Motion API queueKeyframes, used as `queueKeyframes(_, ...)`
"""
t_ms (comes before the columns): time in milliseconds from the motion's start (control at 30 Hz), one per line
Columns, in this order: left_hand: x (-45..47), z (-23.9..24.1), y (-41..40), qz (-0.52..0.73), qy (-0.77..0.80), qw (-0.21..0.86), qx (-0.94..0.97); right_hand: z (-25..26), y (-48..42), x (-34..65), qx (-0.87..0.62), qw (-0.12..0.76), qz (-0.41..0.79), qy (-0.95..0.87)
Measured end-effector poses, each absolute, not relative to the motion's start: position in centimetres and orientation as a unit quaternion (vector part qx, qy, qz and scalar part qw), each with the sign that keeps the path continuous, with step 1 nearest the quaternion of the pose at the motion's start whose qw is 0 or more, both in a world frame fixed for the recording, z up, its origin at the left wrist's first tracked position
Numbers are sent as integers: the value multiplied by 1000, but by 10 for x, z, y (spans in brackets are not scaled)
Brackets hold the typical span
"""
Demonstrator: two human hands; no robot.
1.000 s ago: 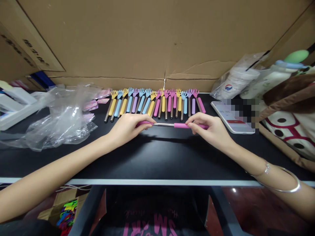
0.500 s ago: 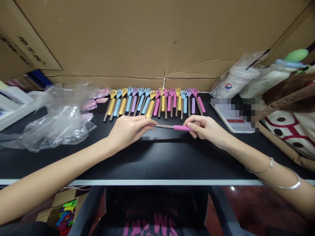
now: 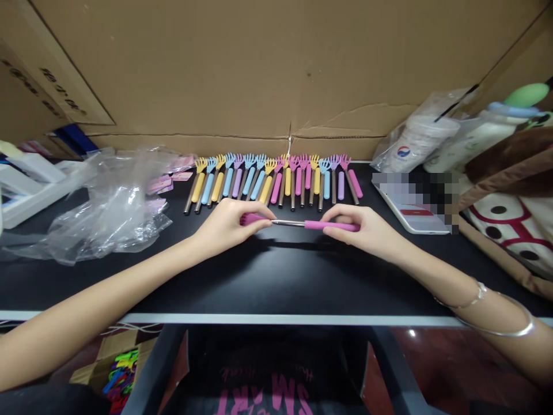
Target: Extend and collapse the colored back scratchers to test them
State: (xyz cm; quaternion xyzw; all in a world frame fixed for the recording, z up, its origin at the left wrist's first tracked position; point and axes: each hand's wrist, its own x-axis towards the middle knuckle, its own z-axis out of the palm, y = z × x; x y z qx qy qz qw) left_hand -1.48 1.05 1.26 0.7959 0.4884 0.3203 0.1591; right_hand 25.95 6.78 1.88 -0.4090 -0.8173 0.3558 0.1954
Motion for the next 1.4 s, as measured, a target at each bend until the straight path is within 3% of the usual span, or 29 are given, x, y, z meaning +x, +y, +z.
queueKeyframes(200, -17, 12, 15, 312, 515, 272, 751, 17, 65, 262, -371, 238, 257, -860)
queueKeyframes(500, -14, 11, 10, 330, 517, 177, 770, 17, 64, 263, -346, 231, 147, -898)
queueKeyframes(767, -11, 12, 3, 344, 474, 27, 810, 16, 66, 262, -350, 199, 212, -891)
queueKeyframes(1033, -14, 9, 1, 336, 415, -81, 841, 16, 71, 261, -342, 144, 369, -852)
queueKeyframes(1167, -13, 8, 3, 331, 431, -52, 838, 13, 73, 261, -356, 137, 390, -838)
queueKeyframes(1400, -15, 11, 8, 319, 509, 54, 797, 20, 66, 259, -379, 187, 301, -855)
